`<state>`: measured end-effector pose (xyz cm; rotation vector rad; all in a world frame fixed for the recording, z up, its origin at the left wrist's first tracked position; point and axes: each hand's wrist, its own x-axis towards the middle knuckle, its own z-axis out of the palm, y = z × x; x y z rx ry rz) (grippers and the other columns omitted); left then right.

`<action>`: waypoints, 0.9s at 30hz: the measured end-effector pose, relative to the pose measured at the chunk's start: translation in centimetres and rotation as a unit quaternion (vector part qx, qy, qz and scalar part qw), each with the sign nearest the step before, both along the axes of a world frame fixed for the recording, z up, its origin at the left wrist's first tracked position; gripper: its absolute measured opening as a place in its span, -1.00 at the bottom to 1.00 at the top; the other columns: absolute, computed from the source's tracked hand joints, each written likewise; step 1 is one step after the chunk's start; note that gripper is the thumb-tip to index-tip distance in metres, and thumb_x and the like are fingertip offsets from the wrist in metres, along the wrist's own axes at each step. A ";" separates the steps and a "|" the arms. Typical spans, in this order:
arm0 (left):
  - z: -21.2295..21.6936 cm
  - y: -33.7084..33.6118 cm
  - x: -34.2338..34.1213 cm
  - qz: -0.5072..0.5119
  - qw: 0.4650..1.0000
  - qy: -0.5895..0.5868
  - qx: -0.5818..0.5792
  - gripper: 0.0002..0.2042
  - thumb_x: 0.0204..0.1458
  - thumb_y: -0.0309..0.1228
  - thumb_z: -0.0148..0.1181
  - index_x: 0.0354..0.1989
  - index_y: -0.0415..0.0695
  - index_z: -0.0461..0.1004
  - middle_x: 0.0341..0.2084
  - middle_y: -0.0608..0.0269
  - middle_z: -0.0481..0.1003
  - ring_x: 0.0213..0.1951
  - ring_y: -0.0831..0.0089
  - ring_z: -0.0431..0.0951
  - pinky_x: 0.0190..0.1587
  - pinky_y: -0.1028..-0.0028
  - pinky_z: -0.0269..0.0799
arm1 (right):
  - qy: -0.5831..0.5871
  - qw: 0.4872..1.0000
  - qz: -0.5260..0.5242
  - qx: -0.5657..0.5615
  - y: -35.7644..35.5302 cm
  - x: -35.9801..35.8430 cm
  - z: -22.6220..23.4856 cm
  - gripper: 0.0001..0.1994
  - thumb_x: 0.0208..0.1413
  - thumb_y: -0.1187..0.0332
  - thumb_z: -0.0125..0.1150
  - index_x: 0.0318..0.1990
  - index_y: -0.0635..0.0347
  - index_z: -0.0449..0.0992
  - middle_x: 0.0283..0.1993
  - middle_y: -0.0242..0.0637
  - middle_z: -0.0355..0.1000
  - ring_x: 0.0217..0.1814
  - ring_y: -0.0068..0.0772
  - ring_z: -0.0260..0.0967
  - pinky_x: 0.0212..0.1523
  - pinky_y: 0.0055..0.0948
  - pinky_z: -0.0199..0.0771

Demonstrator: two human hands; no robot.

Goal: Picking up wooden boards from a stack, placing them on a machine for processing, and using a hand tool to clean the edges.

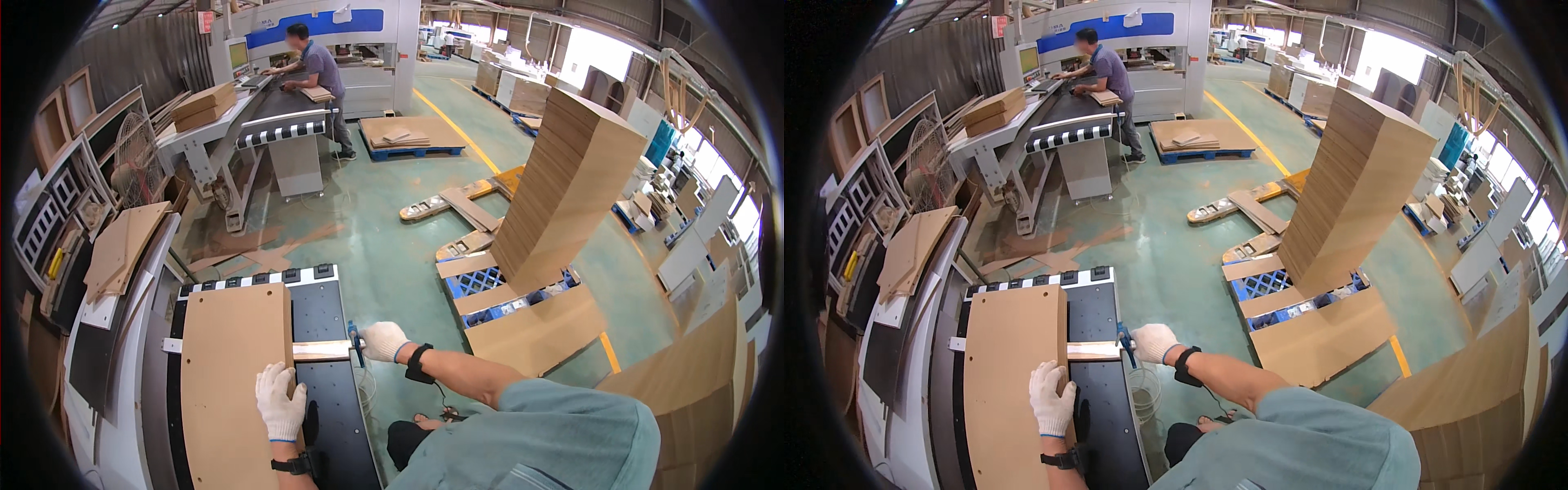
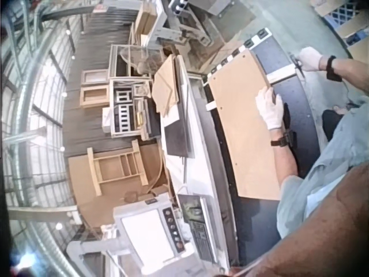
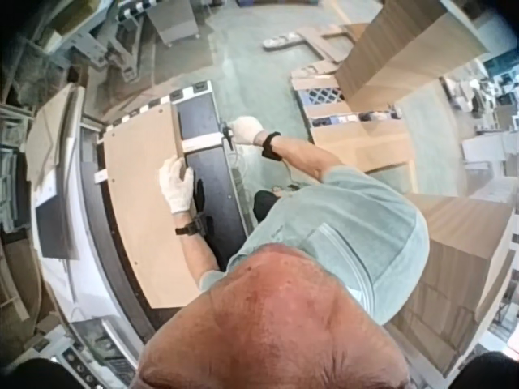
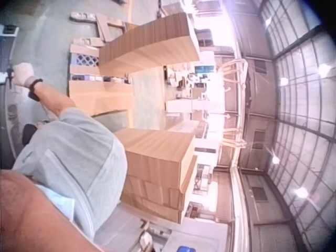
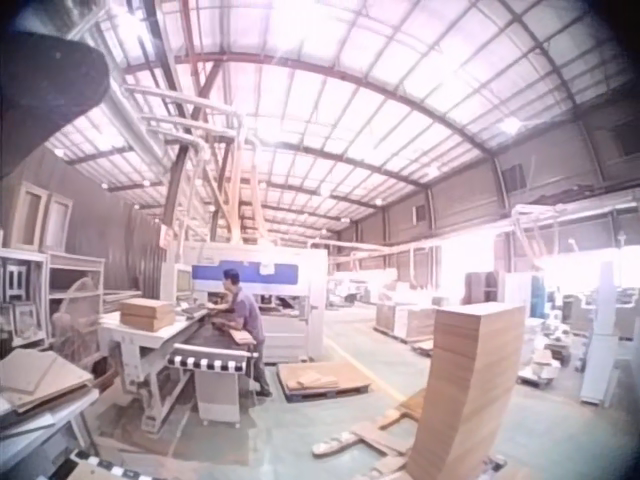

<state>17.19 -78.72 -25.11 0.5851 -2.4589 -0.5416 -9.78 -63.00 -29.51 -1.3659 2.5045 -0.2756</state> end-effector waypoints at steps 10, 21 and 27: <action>0.2 0.2 -0.1 0.007 0.999 0.009 -0.034 -0.66 -0.11 -0.51 0.46 -0.10 -0.18 0.61 0.11 0.01 0.57 0.22 -0.06 0.49 0.37 0.04 0.35 | 0.003 1.000 0.001 -0.015 0.1 0.1 -0.8 -0.68 0.27 0.07 0.19 -0.20 0.12 0.69 -0.33 0.05 0.64 -0.20 0.18 0.64 -0.17 0.07 0.63; 0.1 0.1 -0.2 0.002 0.999 0.019 -0.035 -0.65 -0.14 -0.52 0.47 -0.12 -0.18 0.61 0.09 0.01 0.57 0.22 -0.06 0.49 0.35 0.05 0.36 | 0.004 1.000 -0.008 -0.027 0.0 0.1 -0.8 -0.67 0.29 0.04 0.20 -0.18 0.11 0.67 -0.33 0.03 0.64 -0.20 0.17 0.64 -0.17 0.09 0.62; -0.2 0.0 -0.2 0.005 1.000 -0.003 -0.013 -0.65 -0.09 -0.43 0.48 -0.08 -0.14 0.62 0.12 0.05 0.56 0.27 -0.05 0.47 0.44 -0.04 0.24 | 0.008 0.999 -0.012 -0.030 0.1 0.1 -1.0 -0.67 0.29 0.04 0.20 -0.19 0.11 0.67 -0.33 0.03 0.64 -0.20 0.17 0.64 -0.18 0.09 0.62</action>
